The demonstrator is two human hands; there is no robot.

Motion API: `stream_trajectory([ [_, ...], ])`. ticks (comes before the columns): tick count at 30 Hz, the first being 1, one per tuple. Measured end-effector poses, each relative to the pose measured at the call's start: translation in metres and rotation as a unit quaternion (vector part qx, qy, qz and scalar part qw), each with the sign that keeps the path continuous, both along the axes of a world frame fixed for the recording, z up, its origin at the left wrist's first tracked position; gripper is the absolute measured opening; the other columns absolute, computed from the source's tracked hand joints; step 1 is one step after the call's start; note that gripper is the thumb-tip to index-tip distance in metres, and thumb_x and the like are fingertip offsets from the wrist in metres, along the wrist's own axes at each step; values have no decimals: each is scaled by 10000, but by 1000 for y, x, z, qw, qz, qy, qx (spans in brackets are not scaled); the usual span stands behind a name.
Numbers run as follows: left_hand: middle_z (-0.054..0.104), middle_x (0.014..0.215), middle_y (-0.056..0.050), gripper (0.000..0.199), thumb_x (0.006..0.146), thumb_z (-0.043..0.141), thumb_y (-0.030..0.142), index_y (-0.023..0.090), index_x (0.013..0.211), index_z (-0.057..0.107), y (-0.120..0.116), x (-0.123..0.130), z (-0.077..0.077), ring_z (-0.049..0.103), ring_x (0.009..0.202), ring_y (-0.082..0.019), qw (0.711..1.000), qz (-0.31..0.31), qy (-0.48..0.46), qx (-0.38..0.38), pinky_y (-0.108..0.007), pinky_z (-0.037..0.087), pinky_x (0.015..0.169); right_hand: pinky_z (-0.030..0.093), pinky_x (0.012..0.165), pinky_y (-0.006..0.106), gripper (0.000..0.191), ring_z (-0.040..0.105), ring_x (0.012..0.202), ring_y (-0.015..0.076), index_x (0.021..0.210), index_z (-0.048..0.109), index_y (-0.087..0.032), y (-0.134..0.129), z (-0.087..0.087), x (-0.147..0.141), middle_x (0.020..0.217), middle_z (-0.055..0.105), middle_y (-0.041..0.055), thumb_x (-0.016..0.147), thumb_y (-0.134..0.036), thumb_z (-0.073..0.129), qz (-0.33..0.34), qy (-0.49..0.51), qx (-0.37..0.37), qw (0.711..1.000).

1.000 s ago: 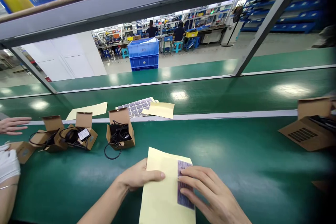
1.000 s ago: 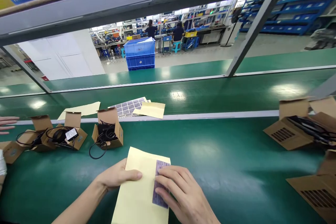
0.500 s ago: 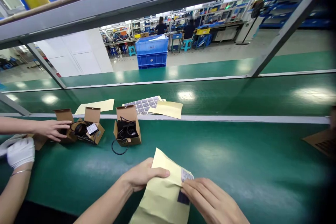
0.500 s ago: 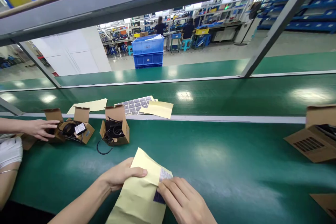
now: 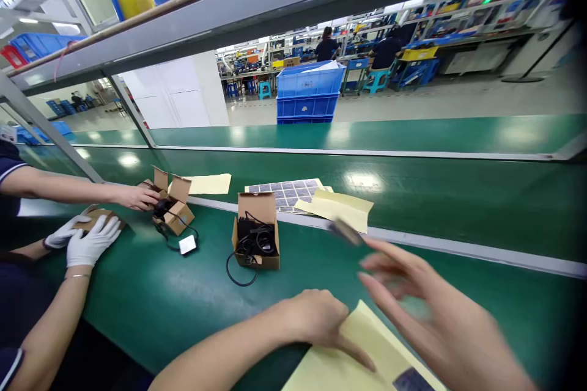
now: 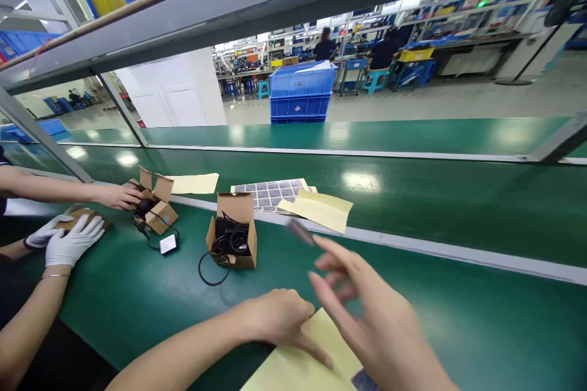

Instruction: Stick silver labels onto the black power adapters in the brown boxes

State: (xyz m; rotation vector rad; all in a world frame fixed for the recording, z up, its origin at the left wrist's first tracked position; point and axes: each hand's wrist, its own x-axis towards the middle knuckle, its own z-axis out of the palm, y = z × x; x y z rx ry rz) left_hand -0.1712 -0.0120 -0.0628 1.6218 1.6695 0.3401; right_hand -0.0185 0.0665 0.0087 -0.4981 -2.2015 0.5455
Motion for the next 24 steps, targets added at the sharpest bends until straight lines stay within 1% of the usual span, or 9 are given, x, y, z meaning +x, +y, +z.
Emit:
stream_trajectory([
  [3,703,768,-133,314,881,629,477,171,870,698,-25,-27,54,692,734,-321,971,108,175,123,-402,508,710,521,546,304,737,662,574,178,1542,204,-205,13,4,-82,917,703,41,934,-457,537,44,-124,-132,982],
  [5,703,910,-124,206,967,500,318,186,977,659,-41,-66,89,678,819,-293,922,215,279,161,-375,502,720,496,579,307,808,663,614,203,1555,113,-132,14,-2,-126,817,685,17,925,-418,529,79,-170,-176,966],
  [6,688,991,-133,181,970,475,246,179,1012,638,-45,-88,102,657,915,-296,894,254,326,171,-374,501,752,484,586,299,803,661,619,207,1553,104,-106,13,-5,-141,747,665,-6,921,-374,521,95,-180,-189,961],
  [8,671,1052,-124,134,926,543,186,174,1026,630,-47,-129,113,613,1024,-287,882,252,359,173,-365,496,823,463,577,274,773,646,588,197,1548,95,-82,11,-10,-156,624,595,-61,904,-259,484,115,-185,-206,954],
  [11,696,976,-69,87,849,650,166,192,932,662,-37,-163,104,622,981,-249,910,186,328,170,-323,495,835,443,544,252,752,614,529,174,1547,95,-101,7,-13,-147,570,505,-104,871,-159,420,112,-182,-220,952],
  [14,708,915,-33,122,871,579,129,209,894,668,-30,-166,98,639,911,-213,925,146,291,196,-291,490,797,428,504,254,738,586,502,177,1553,77,-130,1,-18,-117,547,439,-121,887,-180,392,99,-180,-230,951],
  [19,683,903,-22,199,918,464,93,213,936,622,-35,-146,131,615,862,-185,916,138,260,272,-276,463,752,401,440,270,723,521,430,165,1573,50,-152,-6,-23,-70,595,487,-91,968,-344,396,11,-136,-139,981],
  [22,658,858,-23,149,971,466,148,200,916,594,-34,-130,150,581,813,-173,892,127,231,367,-276,450,720,534,625,349,730,644,646,195,1569,80,-182,3,-12,-63,799,629,0,976,-388,453,-24,-1,-78,997],
  [24,661,837,-28,149,996,483,199,190,899,595,-31,-117,151,569,784,-167,857,101,203,462,-282,454,717,543,875,419,767,679,939,217,1564,55,-220,11,-1,-70,1046,670,72,966,-361,515,50,69,-91,992],
])
